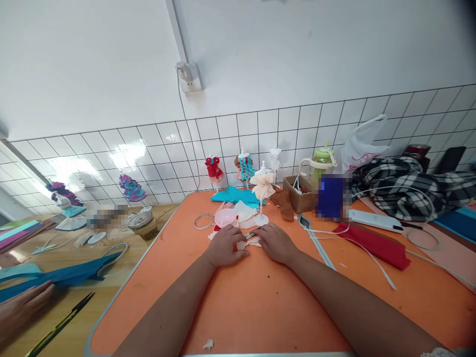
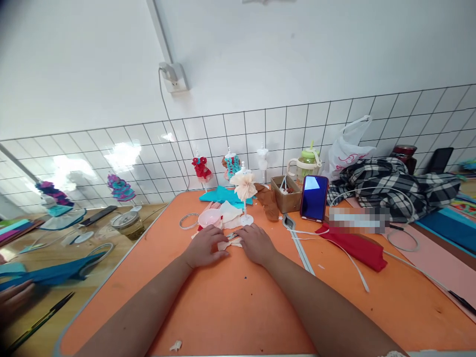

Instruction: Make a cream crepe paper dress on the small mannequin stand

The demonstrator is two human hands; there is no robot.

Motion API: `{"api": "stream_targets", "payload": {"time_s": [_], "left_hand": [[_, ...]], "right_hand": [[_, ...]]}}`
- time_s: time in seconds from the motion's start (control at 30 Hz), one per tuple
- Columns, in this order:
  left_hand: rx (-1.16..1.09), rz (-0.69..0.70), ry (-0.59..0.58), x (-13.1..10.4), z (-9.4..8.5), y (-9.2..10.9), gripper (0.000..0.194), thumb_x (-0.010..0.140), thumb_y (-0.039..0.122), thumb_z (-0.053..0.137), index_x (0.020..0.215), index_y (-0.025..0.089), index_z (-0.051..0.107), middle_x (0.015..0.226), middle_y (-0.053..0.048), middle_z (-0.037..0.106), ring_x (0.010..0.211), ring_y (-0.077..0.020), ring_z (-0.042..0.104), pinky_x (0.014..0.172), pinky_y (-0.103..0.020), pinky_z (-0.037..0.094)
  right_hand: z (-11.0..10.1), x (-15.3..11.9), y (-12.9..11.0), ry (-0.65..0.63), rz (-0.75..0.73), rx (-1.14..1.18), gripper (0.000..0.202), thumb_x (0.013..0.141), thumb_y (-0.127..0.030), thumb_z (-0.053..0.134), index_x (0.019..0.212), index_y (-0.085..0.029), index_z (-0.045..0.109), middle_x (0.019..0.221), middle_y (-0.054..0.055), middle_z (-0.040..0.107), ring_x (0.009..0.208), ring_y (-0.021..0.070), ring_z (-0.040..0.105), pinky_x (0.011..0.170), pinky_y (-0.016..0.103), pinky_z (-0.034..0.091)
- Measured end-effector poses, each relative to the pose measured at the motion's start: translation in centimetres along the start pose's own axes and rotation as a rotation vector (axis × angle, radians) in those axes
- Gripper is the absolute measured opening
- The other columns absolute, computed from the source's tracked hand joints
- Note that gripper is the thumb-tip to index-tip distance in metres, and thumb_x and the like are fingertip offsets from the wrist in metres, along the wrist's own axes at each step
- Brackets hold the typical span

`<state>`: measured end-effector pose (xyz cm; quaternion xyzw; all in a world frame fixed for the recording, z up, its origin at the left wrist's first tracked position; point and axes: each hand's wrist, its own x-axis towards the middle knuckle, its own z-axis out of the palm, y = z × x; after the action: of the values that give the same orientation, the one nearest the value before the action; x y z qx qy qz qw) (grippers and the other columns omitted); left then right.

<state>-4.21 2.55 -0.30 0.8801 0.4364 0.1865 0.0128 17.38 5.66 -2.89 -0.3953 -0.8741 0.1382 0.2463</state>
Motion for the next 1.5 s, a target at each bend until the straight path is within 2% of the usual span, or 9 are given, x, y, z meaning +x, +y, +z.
{"api": "stream_targets", "payload": {"time_s": [0.1,0.2,0.3,0.47,0.63,0.83,1.0,1.23,1.5], "left_hand": [[-0.104,-0.026,0.043,0.1,0.0,0.3,0.032,0.078,0.040,0.060,0.104,0.022,0.066,0.100,-0.008,0.062,0.094,-0.0232,0.052,0.087,-0.038,0.040],[-0.421,-0.306,0.168,0.2,-0.1,0.4,0.033,0.076,0.043,0.061,0.098,0.019,0.066,0.100,-0.008,0.059,0.098,-0.0236,0.051,0.087,-0.037,0.041],[-0.701,-0.553,0.137,0.3,0.0,0.8,0.040,0.076,0.054,0.058,0.085,0.016,0.066,0.087,-0.007,0.062,0.087,-0.0221,0.057,0.072,-0.033,0.047],[-0.974,-0.600,0.043,0.5,0.6,2.8,0.054,0.083,0.058,0.046,0.120,0.019,0.054,0.110,-0.011,0.064,0.090,-0.0200,0.064,0.068,-0.029,0.051],[-1.276,-0.566,0.169,1.1,1.1,4.2,0.048,0.071,0.050,0.067,0.101,0.013,0.063,0.103,-0.011,0.068,0.093,-0.0220,0.063,0.083,-0.035,0.049],[-1.125,-0.619,0.172,1.1,1.3,3.7,0.041,0.067,0.052,0.069,0.082,0.014,0.066,0.075,-0.005,0.069,0.070,-0.0185,0.062,0.067,-0.030,0.050],[-0.991,-0.621,0.150,1.0,1.4,3.8,0.036,0.062,0.050,0.073,0.063,0.015,0.062,0.057,0.000,0.060,0.057,-0.0150,0.055,0.054,-0.025,0.041],[-0.903,-0.588,0.130,0.9,2.7,3.9,0.046,0.075,0.059,0.055,0.088,0.015,0.063,0.069,-0.001,0.063,0.057,-0.0122,0.054,0.053,-0.023,0.043],[-0.495,-0.473,0.135,0.3,2.3,2.4,0.029,0.081,0.040,0.054,0.097,0.021,0.068,0.082,-0.004,0.064,0.078,-0.0204,0.056,0.072,-0.031,0.042]], "right_hand": [[0.3,-0.1,0.2,0.038,0.101,0.146,0.011,0.074,-0.016,0.058,0.083,-0.020,0.065,0.095,0.006,0.059,0.097,0.0226,0.048,0.083,0.034,0.036],[0.1,0.1,0.3,0.084,0.188,0.243,0.005,0.071,-0.016,0.058,0.074,-0.019,0.060,0.090,0.004,0.059,0.088,0.0194,0.052,0.077,0.031,0.039],[-0.2,0.4,-0.3,0.102,0.277,0.376,0.006,0.075,-0.023,0.053,0.080,-0.019,0.054,0.080,0.001,0.059,0.069,0.0143,0.053,0.062,0.026,0.042],[-0.6,-0.2,-3.0,0.105,0.381,0.636,0.015,0.080,-0.034,0.046,0.083,-0.021,0.042,0.071,-0.003,0.056,0.052,0.0104,0.051,0.041,0.020,0.040],[-0.9,-1.0,-4.3,0.082,0.469,0.840,0.022,0.072,-0.034,0.058,0.083,-0.023,0.043,0.074,-0.004,0.058,0.051,0.0099,0.052,0.039,0.020,0.041],[-0.8,-1.0,-3.3,0.120,0.299,0.532,0.021,0.076,-0.035,0.059,0.092,-0.022,0.061,0.090,0.002,0.066,0.072,0.0139,0.057,0.065,0.026,0.046],[-0.8,-1.0,-2.9,0.127,0.215,0.380,0.013,0.075,-0.030,0.060,0.082,-0.022,0.067,0.088,0.002,0.068,0.080,0.0166,0.057,0.068,0.026,0.043],[-0.5,-0.9,-2.0,0.039,0.307,0.622,0.021,0.078,-0.038,0.055,0.081,-0.018,0.063,0.075,0.001,0.065,0.066,0.0140,0.058,0.060,0.023,0.043],[-2.9,-1.2,1.3,0.012,0.429,0.089,0.021,0.083,-0.030,0.049,0.087,-0.021,0.068,0.082,0.006,0.068,0.077,0.0215,0.060,0.063,0.029,0.039]]}}
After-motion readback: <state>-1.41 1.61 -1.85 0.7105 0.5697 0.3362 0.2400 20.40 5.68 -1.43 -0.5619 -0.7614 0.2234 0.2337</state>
